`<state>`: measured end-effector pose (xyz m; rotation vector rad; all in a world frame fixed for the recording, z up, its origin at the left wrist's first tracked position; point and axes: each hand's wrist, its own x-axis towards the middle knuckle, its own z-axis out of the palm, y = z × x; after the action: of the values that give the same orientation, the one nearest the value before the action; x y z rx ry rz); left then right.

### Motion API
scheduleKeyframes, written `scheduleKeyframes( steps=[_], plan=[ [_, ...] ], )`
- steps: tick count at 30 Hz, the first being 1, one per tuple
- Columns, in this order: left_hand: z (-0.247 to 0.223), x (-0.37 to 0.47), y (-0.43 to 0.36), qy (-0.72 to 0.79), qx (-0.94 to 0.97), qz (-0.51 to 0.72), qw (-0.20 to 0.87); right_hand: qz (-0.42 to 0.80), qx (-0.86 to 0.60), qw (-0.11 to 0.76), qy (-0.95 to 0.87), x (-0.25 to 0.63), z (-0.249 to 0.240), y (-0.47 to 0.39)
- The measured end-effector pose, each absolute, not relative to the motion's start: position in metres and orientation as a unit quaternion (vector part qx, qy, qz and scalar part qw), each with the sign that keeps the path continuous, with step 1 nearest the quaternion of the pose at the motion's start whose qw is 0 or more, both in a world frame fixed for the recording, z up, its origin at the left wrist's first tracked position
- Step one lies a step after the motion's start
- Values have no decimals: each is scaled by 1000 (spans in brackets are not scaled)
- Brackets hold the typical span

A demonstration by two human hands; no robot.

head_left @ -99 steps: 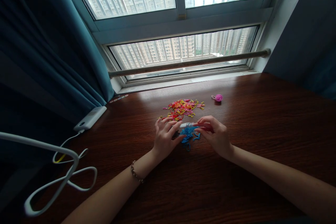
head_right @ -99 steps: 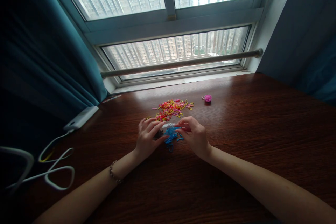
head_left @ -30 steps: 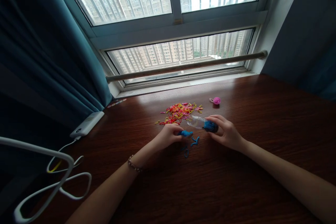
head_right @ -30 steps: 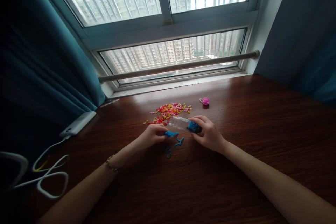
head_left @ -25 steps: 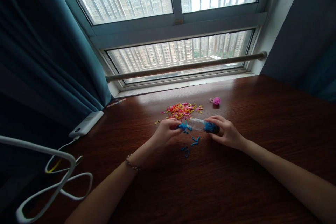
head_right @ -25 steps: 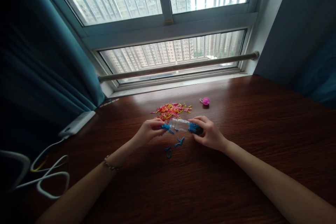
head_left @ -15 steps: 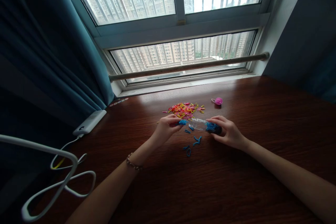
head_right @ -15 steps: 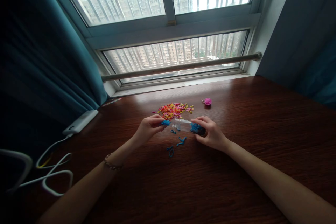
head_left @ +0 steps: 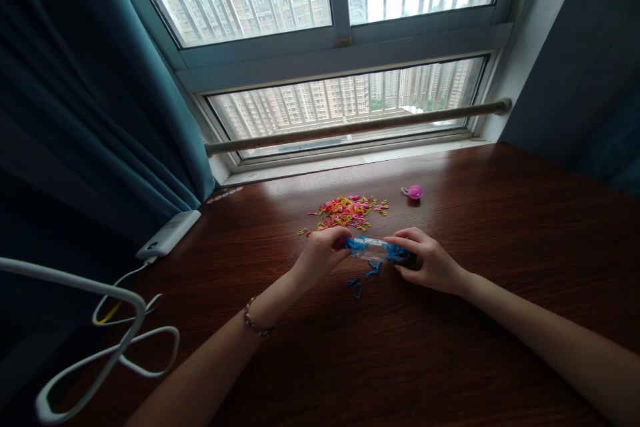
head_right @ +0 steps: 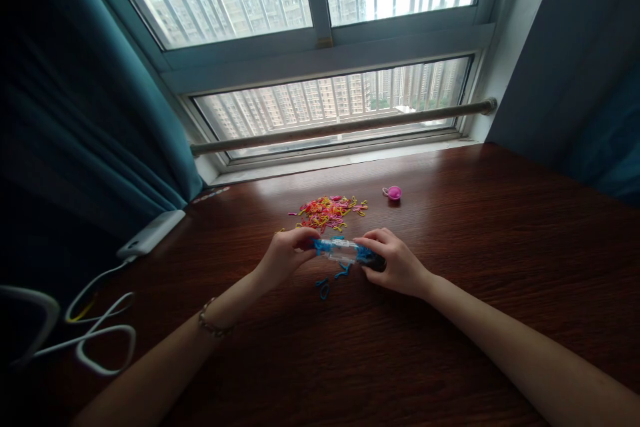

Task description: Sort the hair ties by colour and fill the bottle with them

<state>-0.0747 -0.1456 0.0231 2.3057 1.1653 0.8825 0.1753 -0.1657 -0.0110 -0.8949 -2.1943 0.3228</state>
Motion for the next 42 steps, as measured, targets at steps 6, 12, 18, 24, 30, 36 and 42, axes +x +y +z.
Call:
scheduleKeyframes(
  steps=[6,12,18,24,30,36,42],
  plan=[
    [27,-75,-145,422,814,330,226,153,-364,367,-843,176,-11,-166],
    [28,-77,-142,382,799,362,291,181,-369,368,-834,176,-12,-166],
    [24,-74,-145,417,776,379,282,205,-370,368,-828,177,-13,-166],
    [25,-76,-142,359,839,384,140,234,-366,367,-823,177,-12,-166],
    [29,-75,-146,397,806,403,175,254,-367,378,-811,177,-11,-166],
    [24,-76,-144,425,749,435,264,262,-359,391,-806,177,-10,-166],
    [22,-73,-147,390,750,433,314,260,-366,383,-808,176,-9,-166]
  ],
)
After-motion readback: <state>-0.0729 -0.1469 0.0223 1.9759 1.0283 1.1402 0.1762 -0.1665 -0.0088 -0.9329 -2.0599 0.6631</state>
